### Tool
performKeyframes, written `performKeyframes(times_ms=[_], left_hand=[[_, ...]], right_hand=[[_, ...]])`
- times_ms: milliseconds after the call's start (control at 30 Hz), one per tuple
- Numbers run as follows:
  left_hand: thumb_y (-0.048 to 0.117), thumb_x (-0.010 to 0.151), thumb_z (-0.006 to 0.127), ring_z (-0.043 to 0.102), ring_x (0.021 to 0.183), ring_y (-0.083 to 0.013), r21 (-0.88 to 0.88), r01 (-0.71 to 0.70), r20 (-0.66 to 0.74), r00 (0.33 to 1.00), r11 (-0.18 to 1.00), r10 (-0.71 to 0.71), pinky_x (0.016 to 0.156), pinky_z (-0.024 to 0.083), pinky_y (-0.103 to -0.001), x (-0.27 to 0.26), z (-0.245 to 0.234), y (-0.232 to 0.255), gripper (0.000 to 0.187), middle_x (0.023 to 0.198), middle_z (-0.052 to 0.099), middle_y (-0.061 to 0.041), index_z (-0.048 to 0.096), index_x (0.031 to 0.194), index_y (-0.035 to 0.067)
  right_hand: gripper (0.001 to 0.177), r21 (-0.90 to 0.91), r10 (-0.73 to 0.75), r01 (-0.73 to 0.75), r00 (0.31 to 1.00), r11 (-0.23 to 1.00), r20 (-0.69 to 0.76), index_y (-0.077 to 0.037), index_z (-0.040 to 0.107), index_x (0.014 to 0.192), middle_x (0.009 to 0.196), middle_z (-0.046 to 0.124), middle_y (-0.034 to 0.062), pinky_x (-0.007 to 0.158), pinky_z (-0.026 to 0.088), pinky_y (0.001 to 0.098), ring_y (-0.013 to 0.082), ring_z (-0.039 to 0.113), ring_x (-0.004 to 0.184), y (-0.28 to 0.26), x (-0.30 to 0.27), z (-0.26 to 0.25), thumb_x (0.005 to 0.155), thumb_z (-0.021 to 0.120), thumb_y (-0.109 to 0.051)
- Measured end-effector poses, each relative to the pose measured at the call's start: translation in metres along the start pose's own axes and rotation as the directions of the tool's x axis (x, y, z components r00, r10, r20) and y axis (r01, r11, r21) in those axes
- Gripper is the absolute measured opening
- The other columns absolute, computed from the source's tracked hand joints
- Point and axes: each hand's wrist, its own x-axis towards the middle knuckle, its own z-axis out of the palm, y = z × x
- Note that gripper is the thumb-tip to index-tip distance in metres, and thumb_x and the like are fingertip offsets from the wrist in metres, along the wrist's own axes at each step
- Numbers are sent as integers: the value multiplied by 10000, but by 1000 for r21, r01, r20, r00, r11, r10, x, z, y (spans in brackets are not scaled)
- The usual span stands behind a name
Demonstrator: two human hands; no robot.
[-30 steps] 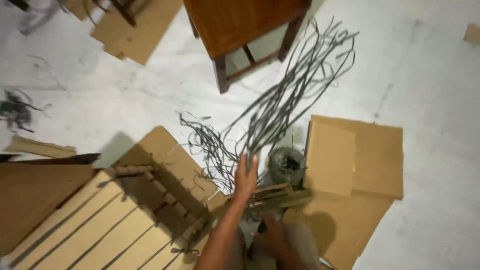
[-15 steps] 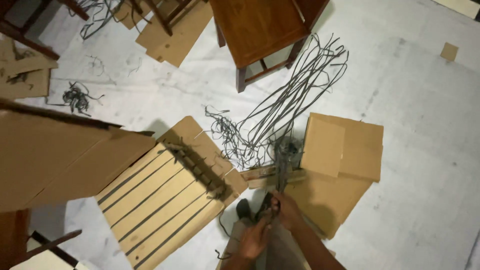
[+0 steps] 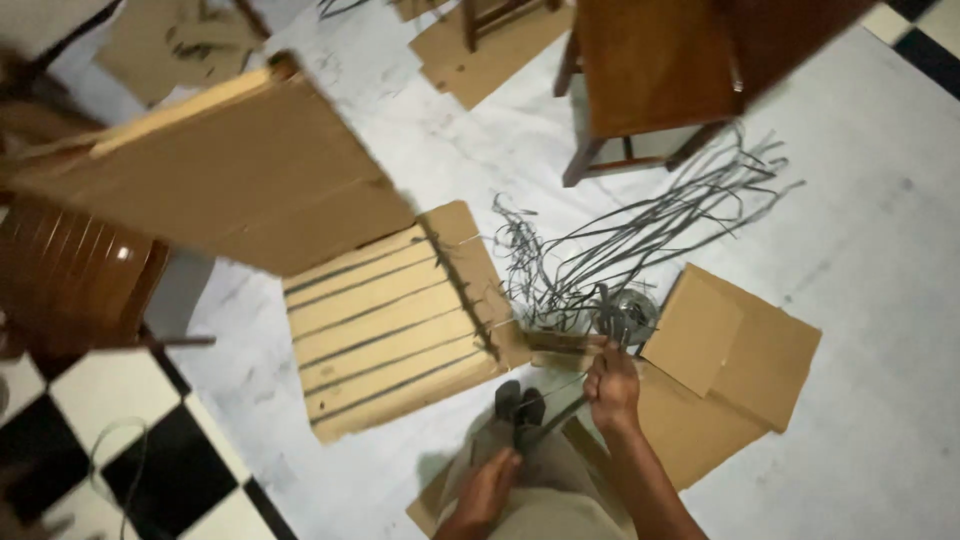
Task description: Wrapping chair components with cardboard and securing them with black plastic straps.
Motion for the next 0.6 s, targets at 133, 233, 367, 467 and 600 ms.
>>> performKeyframes(times_ms=[133,233,367,467,600], left_hand=[[362,1050,504,678,858,-371,-79,36,-58,998,996,-40,771,510,-435,-14,-25,46,320,897,681,-205,637,1029,70],[362,1077,522,651,809,-385,-73,5,-93,996,997,-12,755,505,-445,-23,-24,45,338,857,654,-210,616,985,51],[347,1029,558,686,816,-367,-18,-63,-227,972,998,57,720,495,-449,-39,-33,54,293,836,700,-182,676,980,83],[355,1009,557,680,773,-373,-51,47,-242,969,998,-58,691,486,-451,-45,-42,38,279,812,691,-178,675,1036,103],[361,998,587,690,779,-317,-193,42,-352,930,980,-109,712,525,-425,-52,-59,-38,310,854,695,-176,700,1075,83]], right_hand=[[312,-135,-14,22,998,991,60,-74,628,1103,620,338,-51,454,293,289,94,303,501,-17,-3,34,1089,442,-324],[284,-207,-7,20,998,978,68,-84,597,1114,643,354,-53,473,306,288,94,325,529,-15,3,37,1097,441,-321],[269,-244,-14,44,993,969,121,-85,579,1118,657,361,-52,479,311,287,93,330,540,-8,27,35,1107,438,-314],[279,-233,-8,42,989,972,145,-80,590,1128,655,356,-54,476,316,285,91,333,540,-1,38,44,1109,440,-314],[261,-242,3,38,986,970,168,-86,579,1122,657,372,-57,469,318,282,92,343,536,6,37,70,1105,443,-308]])
